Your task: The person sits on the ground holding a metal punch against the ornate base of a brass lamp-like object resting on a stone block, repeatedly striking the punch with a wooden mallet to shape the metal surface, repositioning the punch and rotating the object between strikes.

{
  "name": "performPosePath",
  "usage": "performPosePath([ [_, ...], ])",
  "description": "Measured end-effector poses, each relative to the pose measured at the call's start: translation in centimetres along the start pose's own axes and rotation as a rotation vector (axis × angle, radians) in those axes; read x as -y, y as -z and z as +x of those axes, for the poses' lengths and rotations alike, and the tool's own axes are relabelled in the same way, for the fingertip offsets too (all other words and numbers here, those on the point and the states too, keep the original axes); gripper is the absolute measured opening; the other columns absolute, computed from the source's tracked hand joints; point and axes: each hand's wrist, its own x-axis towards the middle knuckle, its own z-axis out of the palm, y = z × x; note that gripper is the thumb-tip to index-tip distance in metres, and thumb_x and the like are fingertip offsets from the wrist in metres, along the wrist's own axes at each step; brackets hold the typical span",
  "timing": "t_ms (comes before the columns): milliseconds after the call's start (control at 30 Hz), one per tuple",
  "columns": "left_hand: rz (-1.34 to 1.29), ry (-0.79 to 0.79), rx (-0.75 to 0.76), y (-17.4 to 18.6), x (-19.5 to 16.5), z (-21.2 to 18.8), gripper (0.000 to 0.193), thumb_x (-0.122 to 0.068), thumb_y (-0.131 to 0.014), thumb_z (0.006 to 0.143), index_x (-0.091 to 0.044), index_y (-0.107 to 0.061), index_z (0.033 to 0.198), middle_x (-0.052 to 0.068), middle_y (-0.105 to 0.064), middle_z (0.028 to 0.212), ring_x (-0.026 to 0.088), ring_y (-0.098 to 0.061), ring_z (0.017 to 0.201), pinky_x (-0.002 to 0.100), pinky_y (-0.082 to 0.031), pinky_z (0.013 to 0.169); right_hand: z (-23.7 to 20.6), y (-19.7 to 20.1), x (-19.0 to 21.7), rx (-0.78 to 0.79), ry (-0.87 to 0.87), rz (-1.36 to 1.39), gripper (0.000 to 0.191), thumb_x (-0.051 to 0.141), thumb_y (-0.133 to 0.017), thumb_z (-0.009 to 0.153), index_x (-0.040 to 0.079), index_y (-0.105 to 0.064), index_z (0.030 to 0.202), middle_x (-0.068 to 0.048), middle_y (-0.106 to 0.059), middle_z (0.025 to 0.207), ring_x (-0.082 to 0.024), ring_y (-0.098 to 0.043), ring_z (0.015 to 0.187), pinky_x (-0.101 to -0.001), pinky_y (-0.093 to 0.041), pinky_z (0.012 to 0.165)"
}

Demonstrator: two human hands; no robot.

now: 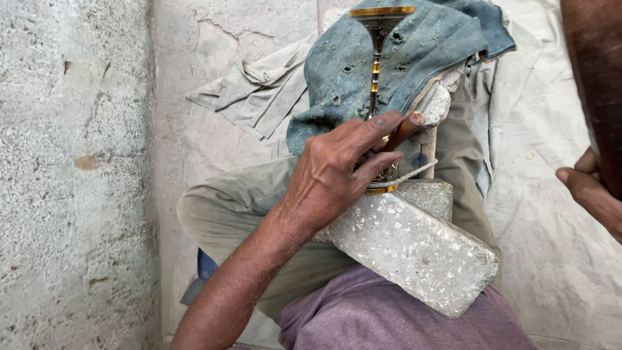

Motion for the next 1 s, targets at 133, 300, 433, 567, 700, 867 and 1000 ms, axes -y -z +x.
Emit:
performPosePath([
  [133,-0.008,-0.002,0.016,0.0,0.1,0.2,0.052,-0.021,-0.080,0.095,-0.019,-0.059,0.142,0.004,-0.072,0.096,0.015,-0.074,0.085,0.031,-0.063,0.076,-0.3,0.0,0.1,0.003,-0.004,-0.011,0.030,0.020,-0.070,0.109,-0.003,-0.061,0.092,-0.015,-0.057,0.065,-0.024,-0.057,0.056,-0.0375,-0.052,0.051],
  [300,-0.020,-0.006,0.002,-0.1,0.2,0.1,0.053,-0.021,-0.080,0.095,-0.019,-0.058,0.143,0.005,-0.073,0.101,0.015,-0.073,0.087,0.031,-0.063,0.077,0.1,-0.9,-1.4,0.019,-0.006,-0.035,0.030,0.021,-0.069,0.110,-0.003,-0.061,0.093,-0.016,-0.058,0.066,-0.024,-0.058,0.056,-0.0374,-0.052,0.052],
  [433,-0.015,-0.013,0.018,-0.1,0.5,0.1,0.053,-0.021,-0.080,0.094,-0.016,-0.059,0.142,0.005,-0.072,0.097,0.015,-0.074,0.086,0.032,-0.064,0.077,0.4,-1.1,-2.4,0.028,-0.017,-0.067,0.030,0.021,-0.068,0.111,-0.004,-0.062,0.095,-0.016,-0.059,0.067,-0.025,-0.059,0.057,-0.0373,-0.052,0.053],
  [567,-0.007,-0.011,0.014,-0.3,0.6,0.2,0.051,-0.021,-0.080,0.092,-0.015,-0.062,0.140,0.005,-0.073,0.098,0.016,-0.073,0.083,0.032,-0.063,0.074,0.5,-0.9,-2.5,0.018,-0.011,-0.054,0.030,0.021,-0.067,0.111,-0.004,-0.062,0.096,-0.017,-0.059,0.067,-0.025,-0.059,0.057,-0.0373,-0.052,0.053],
  [700,-0.035,-0.065,-0.005,-0.5,0.8,0.2,0.052,-0.021,-0.079,0.095,-0.016,-0.059,0.142,0.005,-0.074,0.105,0.014,-0.075,0.091,0.030,-0.065,0.080,0.5,-0.5,-2.3,0.012,-0.021,-0.068,0.030,0.021,-0.066,0.112,-0.004,-0.062,0.097,-0.018,-0.060,0.068,-0.025,-0.060,0.057,-0.0372,-0.053,0.054],
  [867,0.030,-0.041,0.006,-0.4,0.9,0.1,0.053,-0.021,-0.082,0.093,-0.015,-0.060,0.141,0.005,-0.074,0.100,0.018,-0.073,0.086,0.033,-0.063,0.077,0.4,-0.1,-2.6,-0.009,-0.016,-0.045,0.031,0.022,-0.065,0.113,-0.005,-0.062,0.099,-0.018,-0.061,0.068,-0.025,-0.061,0.058,-0.0371,-0.053,0.054],
  [1000,-0.019,-0.059,-0.017,-0.6,1.0,0.2,0.055,-0.019,-0.081,0.093,-0.016,-0.058,0.143,0.005,-0.074,0.104,0.015,-0.076,0.091,0.030,-0.065,0.081,0.4,-0.2,-2.5,0.003,-0.022,-0.078,0.031,0.022,-0.064,0.114,-0.005,-0.062,0.100,-0.019,-0.062,0.069,-0.025,-0.061,0.058,-0.0370,-0.053,0.055],
])
